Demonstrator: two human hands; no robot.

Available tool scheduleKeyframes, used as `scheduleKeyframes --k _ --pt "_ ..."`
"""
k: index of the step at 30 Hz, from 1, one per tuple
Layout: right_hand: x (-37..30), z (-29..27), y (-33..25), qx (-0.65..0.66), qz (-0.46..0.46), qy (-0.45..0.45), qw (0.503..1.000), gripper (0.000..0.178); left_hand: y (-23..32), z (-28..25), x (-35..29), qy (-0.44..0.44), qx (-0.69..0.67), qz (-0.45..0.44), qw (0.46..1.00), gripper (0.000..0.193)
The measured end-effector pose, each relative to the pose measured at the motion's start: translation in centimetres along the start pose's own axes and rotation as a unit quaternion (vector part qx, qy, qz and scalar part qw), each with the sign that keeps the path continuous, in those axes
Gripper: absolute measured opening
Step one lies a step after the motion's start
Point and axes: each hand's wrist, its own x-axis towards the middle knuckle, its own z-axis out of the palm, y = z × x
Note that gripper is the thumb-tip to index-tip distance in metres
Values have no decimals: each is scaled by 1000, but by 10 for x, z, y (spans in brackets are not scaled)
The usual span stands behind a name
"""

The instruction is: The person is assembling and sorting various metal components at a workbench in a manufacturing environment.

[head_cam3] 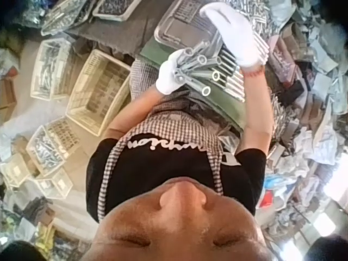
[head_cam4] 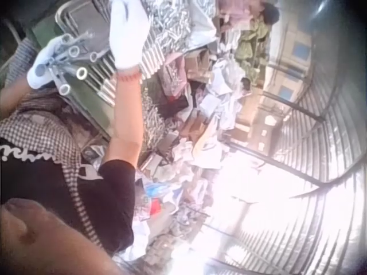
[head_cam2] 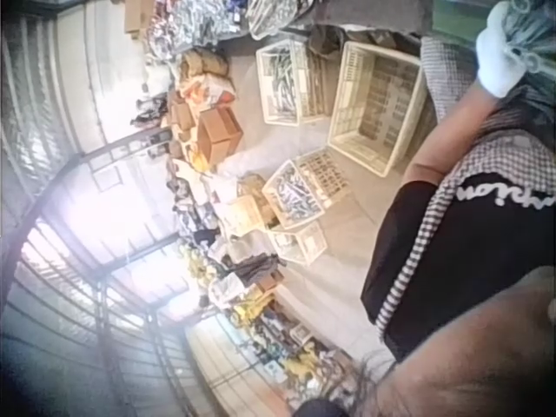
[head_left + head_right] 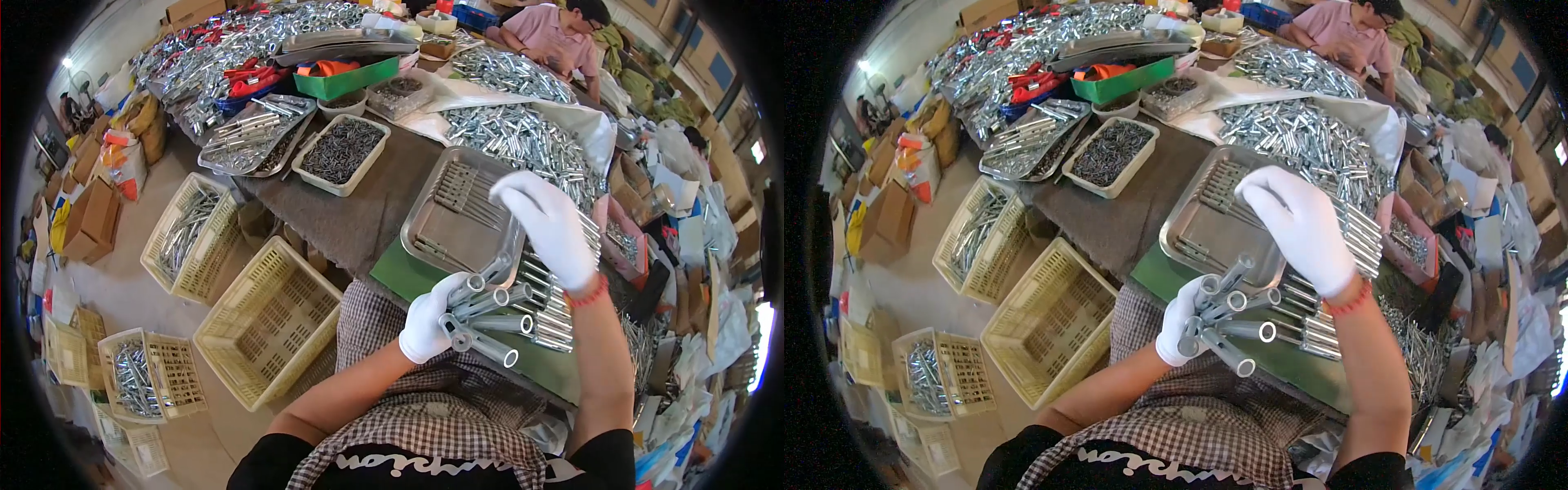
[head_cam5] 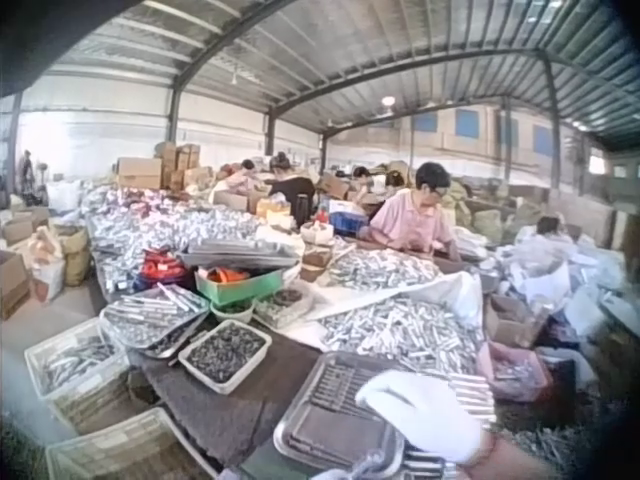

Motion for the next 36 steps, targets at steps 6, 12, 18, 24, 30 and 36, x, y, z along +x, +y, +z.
scheduleKeyframes --k 6,12,18,24,30,36 --pt "31 60 113 -257 -23 -40 965 17 -22 9 -6 -9 -79 -64 995 52" --pt "34 76 105 -266 22 -90 959 15 -12 2 -7 19 2 -50 999 60" --pt "27 80 97 -234 36 -105 966 17 -15 5 -6 11 -22 -44 999 61" --pt "29 64 84 -148 63 -89 983 29 -24 3 -13 21 -54 -78 995 60" --pt "3 -13 10 246 47 148 957 33 -23 9 -8 60 -9 -21 998 71" --pt "-43 -20 -55 217 -27 140 966 26 -31 11 -7 45 -14 -47 998 72"
